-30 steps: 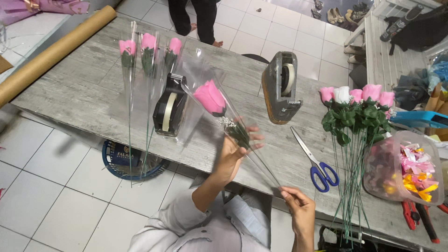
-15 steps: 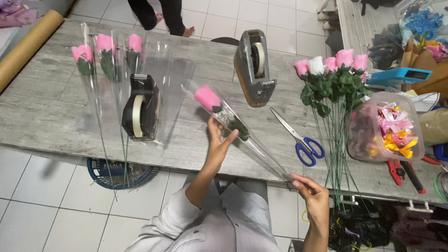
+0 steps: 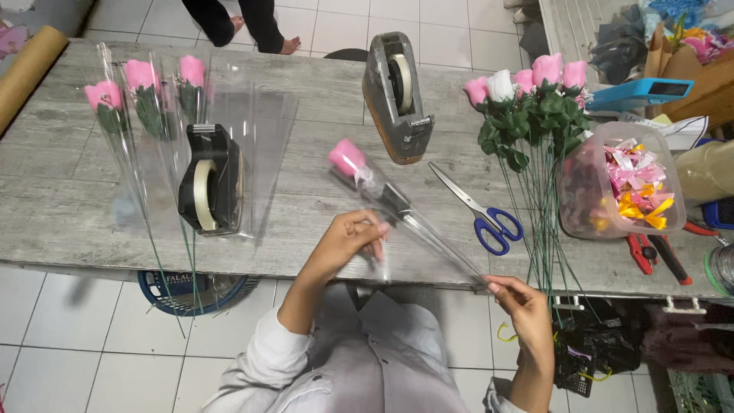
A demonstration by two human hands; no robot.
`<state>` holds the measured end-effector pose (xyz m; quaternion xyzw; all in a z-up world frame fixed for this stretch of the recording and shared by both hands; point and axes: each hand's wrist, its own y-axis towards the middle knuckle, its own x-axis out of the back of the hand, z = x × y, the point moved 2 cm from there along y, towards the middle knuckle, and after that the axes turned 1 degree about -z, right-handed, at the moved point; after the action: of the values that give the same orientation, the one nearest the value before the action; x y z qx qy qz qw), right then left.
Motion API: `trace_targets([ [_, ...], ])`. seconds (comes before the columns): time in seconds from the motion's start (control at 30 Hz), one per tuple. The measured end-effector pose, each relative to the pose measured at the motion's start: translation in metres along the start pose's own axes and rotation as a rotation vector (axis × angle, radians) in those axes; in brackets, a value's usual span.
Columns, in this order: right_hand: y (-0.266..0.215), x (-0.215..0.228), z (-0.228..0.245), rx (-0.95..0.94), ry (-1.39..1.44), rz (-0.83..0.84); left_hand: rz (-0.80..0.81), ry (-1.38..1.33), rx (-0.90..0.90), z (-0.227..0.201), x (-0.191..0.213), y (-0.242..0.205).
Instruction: The person wraps individual pink artificial roses in clear plastic sleeves. They place a rose on a sheet of plastic, roll it into a cone shape, and secure the bottom with a rubber band. The wrapped roses are placed upright in a container.
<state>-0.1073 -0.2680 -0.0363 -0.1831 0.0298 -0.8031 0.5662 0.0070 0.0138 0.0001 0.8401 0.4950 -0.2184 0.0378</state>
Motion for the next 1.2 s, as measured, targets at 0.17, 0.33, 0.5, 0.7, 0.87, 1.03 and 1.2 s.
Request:
trace_targets([
  [0.17, 0.004, -0.003, -0.01, -0.128, -0.08, 0.157, 0.014, 0.082, -0.117, -0.007, -0.02, 0.016],
  [0.33, 0.009, -0.006, -0.021, -0.093, -0.01, 0.259, 0.266, 0.643, -0.298, -0.003, -0.028, 0.025],
  [0.5, 0.004, -0.013, -0.005, -0.054, 0.179, 0.211, 0.457, 1.389, -0.295, 0.024, -0.025, 0.03],
  [0.7, 0.014, -0.009, -0.012, 0.045, 0.108, 0.221, 0.43, 1.501, -0.44, 0.057, -0.006, 0.055],
  [0.87, 0.02, -0.007, -0.022, 0.08, 0.063, 0.167, 0.43, 1.485, -0.391, 0.055, -0.009, 0.064],
  [1.03, 0.017, -0.007, -0.017, 0.084, 0.039, 0.15, 0.416, 1.421, -0.35, 0.054, -0.007, 0.07],
  [1.2, 0.009, -0.01, -0.001, 0.125, -0.087, 0.153, 0.394, 1.489, -0.381, 0.076, 0.005, 0.084],
])
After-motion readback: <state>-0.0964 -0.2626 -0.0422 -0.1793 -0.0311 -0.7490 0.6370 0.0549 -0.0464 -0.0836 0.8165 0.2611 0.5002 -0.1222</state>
